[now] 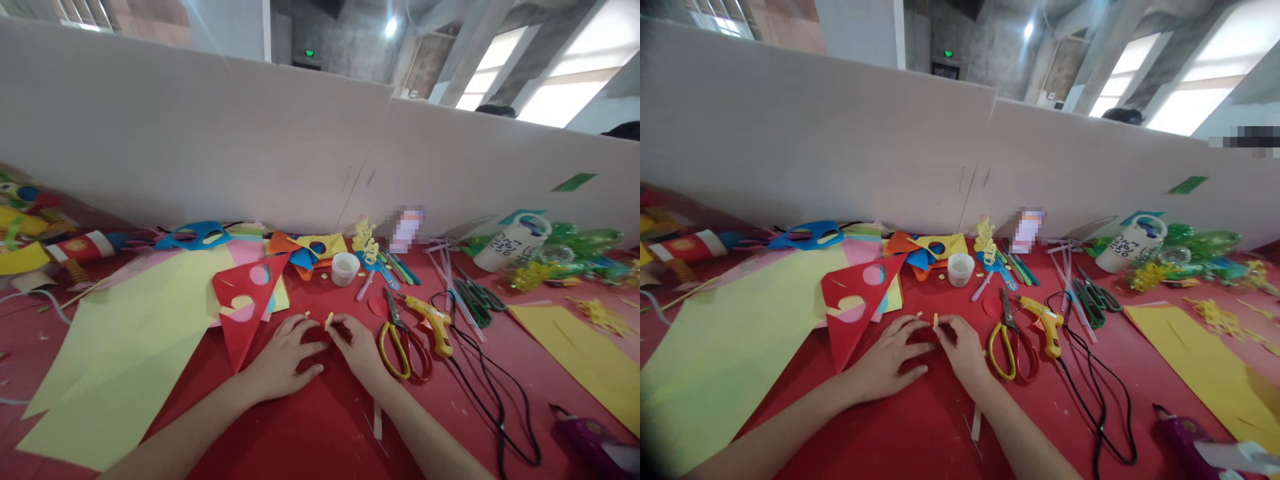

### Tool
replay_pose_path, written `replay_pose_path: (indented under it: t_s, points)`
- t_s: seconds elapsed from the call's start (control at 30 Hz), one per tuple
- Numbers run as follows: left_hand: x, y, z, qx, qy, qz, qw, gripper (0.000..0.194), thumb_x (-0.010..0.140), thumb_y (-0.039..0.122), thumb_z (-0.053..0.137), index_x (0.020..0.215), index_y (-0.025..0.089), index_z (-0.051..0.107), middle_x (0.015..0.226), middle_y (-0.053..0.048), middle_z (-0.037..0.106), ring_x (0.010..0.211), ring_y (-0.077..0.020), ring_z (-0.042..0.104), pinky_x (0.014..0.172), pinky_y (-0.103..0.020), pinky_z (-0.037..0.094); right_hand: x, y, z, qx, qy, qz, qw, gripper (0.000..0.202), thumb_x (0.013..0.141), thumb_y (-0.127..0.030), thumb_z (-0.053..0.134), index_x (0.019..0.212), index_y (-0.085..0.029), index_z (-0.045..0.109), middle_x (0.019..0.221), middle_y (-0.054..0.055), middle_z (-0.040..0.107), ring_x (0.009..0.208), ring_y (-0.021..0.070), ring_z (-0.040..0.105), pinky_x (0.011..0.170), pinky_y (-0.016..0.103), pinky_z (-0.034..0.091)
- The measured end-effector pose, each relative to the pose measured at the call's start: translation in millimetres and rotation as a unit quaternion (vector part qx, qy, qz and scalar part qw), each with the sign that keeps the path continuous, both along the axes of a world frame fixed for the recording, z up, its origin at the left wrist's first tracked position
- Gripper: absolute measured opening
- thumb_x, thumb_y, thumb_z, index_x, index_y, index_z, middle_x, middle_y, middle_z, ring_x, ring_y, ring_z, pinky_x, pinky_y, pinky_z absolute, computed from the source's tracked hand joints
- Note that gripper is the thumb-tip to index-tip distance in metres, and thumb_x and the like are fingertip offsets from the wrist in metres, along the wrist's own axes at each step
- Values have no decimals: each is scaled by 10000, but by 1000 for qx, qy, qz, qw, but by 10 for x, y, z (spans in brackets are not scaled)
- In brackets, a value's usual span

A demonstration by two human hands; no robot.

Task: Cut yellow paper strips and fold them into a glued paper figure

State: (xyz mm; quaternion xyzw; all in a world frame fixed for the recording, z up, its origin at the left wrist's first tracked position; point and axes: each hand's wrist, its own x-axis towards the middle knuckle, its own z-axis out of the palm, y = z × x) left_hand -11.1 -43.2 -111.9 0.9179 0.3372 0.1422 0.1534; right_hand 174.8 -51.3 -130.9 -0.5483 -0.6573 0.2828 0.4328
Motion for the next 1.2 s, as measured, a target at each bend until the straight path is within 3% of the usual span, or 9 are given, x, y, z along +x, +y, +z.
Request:
replay_pose_path:
  t_s: [0.2,0.4,0.5,0.67,0.83,1.2]
  points:
    - [31,-16,31,7,10,3,1000,369,818,375,494,1185,343,524,1236,-62,432,1198,-314,314,961,-529,336,7,6,13,20,4,6,1000,96,811,-196,514,848,-193,603,855,46,626,807,176,591,745,299,470]
    - [152,-111,6,33,16,48,998,342,815,410,481,1118,287,582,1199,-87,467,1174,-323,348,954,-552,336,-2,15,-49,21,-6,-18,1000,177,794,-241,539,957,-172,556,893,67,621,807,190,595,740,320,485]
    - [182,-149,-22,45,13,56,997,390,818,451,459,1157,283,553,1224,-100,464,1174,-330,361,943,-561,347,-1,32,-79,24,3,-30,999,120,794,-251,539,889,-182,563,845,55,629,772,187,601,720,317,492]
    - [141,-174,-81,50,-2,62,997,484,830,473,419,1201,175,509,1244,-150,475,1194,-335,365,940,-535,382,13,59,-76,12,28,-22,999,84,805,-238,526,850,-190,578,836,58,643,767,192,608,717,320,495]
    - [116,-175,-95,76,-10,67,995,400,827,447,444,1138,222,557,1311,-128,420,1241,-346,305,941,-534,380,15,62,-53,20,27,-23,999,93,803,-228,520,853,-199,594,849,54,646,786,197,603,732,326,486]
    - [163,-202,-38,70,17,67,995,425,794,469,480,1134,231,571,1286,-141,442,1223,-370,326,943,-562,348,16,60,4,22,19,-6,1000,109,803,-195,498,868,-188,586,858,45,646,798,176,607,739,302,481]
